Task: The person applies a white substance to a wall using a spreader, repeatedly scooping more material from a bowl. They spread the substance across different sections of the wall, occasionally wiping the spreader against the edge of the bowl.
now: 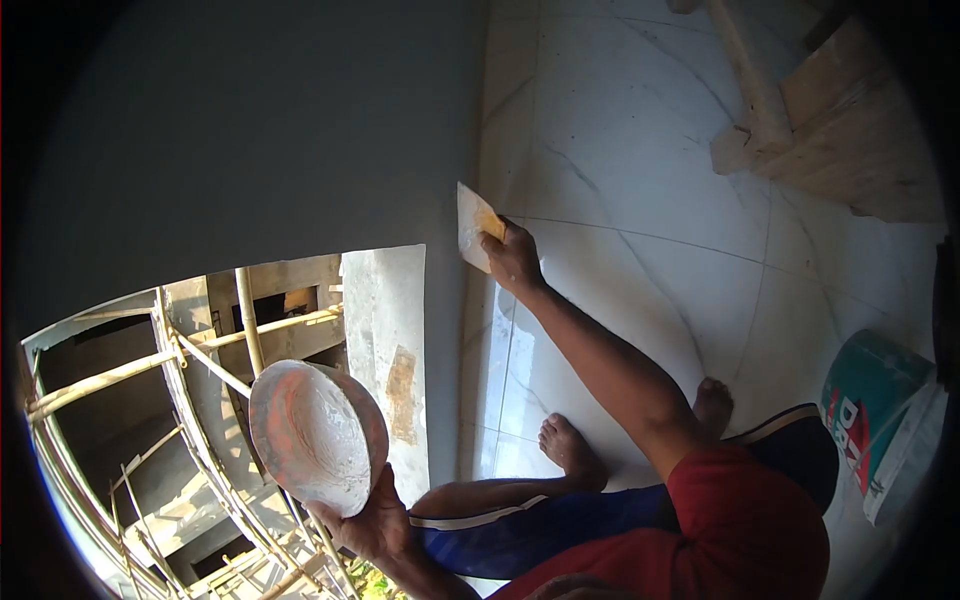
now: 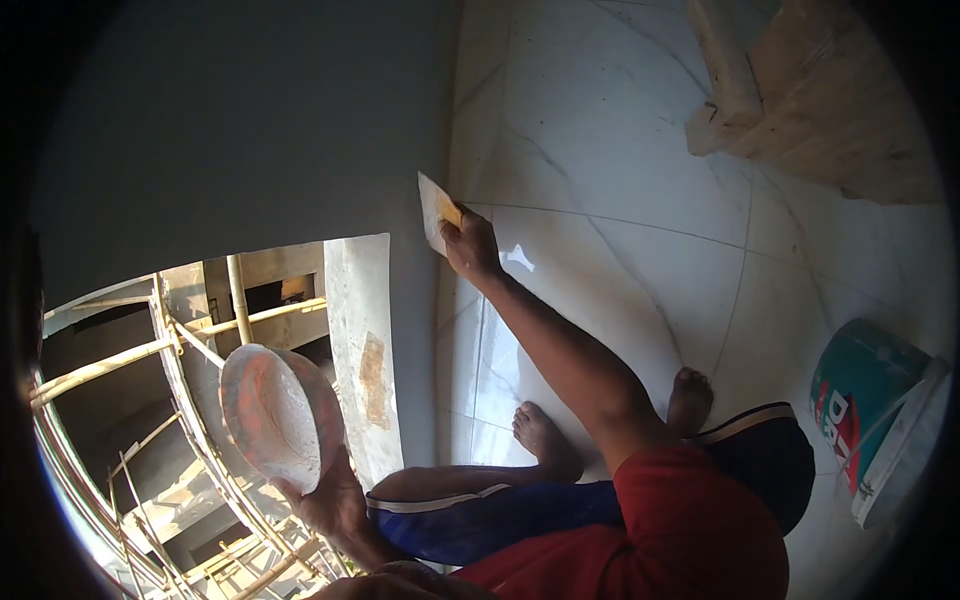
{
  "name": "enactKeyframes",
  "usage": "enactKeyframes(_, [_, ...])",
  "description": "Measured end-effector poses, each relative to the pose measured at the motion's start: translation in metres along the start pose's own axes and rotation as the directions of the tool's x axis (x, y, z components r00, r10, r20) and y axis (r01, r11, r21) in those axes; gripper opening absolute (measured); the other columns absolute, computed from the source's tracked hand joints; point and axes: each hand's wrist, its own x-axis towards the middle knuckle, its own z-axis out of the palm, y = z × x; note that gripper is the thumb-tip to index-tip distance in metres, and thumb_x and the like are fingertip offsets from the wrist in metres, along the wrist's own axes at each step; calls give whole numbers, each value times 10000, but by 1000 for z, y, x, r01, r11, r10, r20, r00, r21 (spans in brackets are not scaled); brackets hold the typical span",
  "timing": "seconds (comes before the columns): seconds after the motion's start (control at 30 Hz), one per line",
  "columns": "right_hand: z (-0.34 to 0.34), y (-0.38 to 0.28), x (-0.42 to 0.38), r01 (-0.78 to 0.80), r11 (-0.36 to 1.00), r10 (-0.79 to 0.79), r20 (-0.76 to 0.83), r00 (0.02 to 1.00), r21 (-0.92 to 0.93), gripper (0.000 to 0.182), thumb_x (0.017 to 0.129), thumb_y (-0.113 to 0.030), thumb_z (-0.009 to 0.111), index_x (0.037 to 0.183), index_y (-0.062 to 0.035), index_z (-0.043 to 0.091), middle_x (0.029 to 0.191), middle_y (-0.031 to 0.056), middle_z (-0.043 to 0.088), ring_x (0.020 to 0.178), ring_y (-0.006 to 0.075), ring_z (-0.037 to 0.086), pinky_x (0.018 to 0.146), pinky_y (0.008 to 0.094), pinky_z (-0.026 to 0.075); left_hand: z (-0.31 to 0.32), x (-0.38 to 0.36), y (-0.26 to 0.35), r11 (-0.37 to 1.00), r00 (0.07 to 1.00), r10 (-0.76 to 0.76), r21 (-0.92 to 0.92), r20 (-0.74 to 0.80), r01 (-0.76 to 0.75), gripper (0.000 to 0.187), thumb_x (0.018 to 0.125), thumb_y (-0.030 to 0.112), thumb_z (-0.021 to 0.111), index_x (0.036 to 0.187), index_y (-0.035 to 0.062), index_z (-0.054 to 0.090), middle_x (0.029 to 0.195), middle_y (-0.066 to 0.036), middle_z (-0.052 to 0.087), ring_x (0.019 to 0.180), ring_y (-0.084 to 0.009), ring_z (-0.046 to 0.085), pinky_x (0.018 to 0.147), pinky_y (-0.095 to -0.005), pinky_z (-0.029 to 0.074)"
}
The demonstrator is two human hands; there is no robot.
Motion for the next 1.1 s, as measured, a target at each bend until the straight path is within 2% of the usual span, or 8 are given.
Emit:
enactKeyframes(0.23, [11, -66, 70, 223, 899, -233, 21, 972, -376, 367, 949, -137, 481, 1295, -42, 556, 923, 211, 690, 767, 350, 673, 726, 412, 533, 1, 1, -2, 1000, 1000, 15, 6, -2, -15, 707, 971, 486, 478, 1509, 122, 196, 1480, -235, 338, 1243, -447, 491, 889, -606, 541])
enactKeyframes(0.43, [34, -67, 64, 375, 845, -419, -36, 907, -382, 434, 906, -46, 502, 1341, -45, 511, 1040, 220, 671, 853, 366, 677, 788, 421, 556, -5, 3, 3, 996, 998, 54, 67, -46, -51, 710, 972, 479, 478, 1508, 117, 186, 1471, -236, 344, 1222, -453, 507, 853, -612, 558])
enactKeyframes(0.57, [49, -39, 48, 351, 815, -400, -10, 916, -460, 468, 887, -26, 519, 1354, -58, 499, 1083, 230, 655, 891, 370, 674, 807, 423, 559, -14, 8, 6, 990, 997, 65, 126, -44, -59, 703, 974, 478, 472, 1506, 112, 191, 1465, -236, 352, 1211, -448, 518, 856, -598, 565])
enactKeyframes(0.67, [20, -41, 35, 413, 811, -382, 158, 910, -415, 462, 859, -10, 547, 1314, -82, 527, 1156, 208, 636, 917, 375, 665, 838, 437, 563, -8, 17, 0, 990, 993, 77, 122, -89, -66, 701, 973, 480, 473, 1502, 109, 201, 1461, -234, 358, 1212, -446, 517, 853, -597, 566])
enactKeyframes(0.77, [6, -53, 60, 171, 936, -175, 14, 984, -308, 315, 895, -156, 549, 1180, -42, 617, 918, 211, 689, 817, 367, 675, 772, 419, 526, -2, 15, -3, 997, 997, 34, 67, -73, -29, 694, 973, 482, 473, 1499, 112, 215, 1460, -228, 363, 1214, -447, 515, 853, -608, 560])
enactKeyframes(0.97, [13, -72, 106, 48, 915, -36, 38, 999, -401, 232, 883, -162, 555, 1051, -38, 658, 917, 225, 679, 874, 407, 654, 801, 467, 518, -18, 11, 10, 998, 998, 29, 64, -60, -25, 698, 968, 481, 483, 1500, 115, 217, 1466, -221, 359, 1212, -446, 517, 868, -610, 553])
enactKeyframes(1.03, [17, -80, 97, 120, 894, -102, 65, 993, -432, 252, 886, -174, 557, 1073, -38, 655, 918, 220, 677, 862, 389, 657, 783, 449, 520, -24, 10, 15, 990, 997, 16, 139, 73, -26, 661, 978, 421, 504, 1478, 56, 270, 1445, -227, 388, 1282, -391, 455, 1052, -547, 440])
enactKeyframes(1.1, [17, -86, 83, 188, 866, -170, 83, 982, -463, 272, 888, -186, 558, 1096, -39, 653, 919, 216, 676, 849, 370, 659, 764, 432, 522, -26, 12, 14, 992, 999, 44, 122, 3, -44, 687, 970, 460, 494, 1489, 87, 243, 1459, -227, 368, 1250, -416, 485, 961, -577, 497])
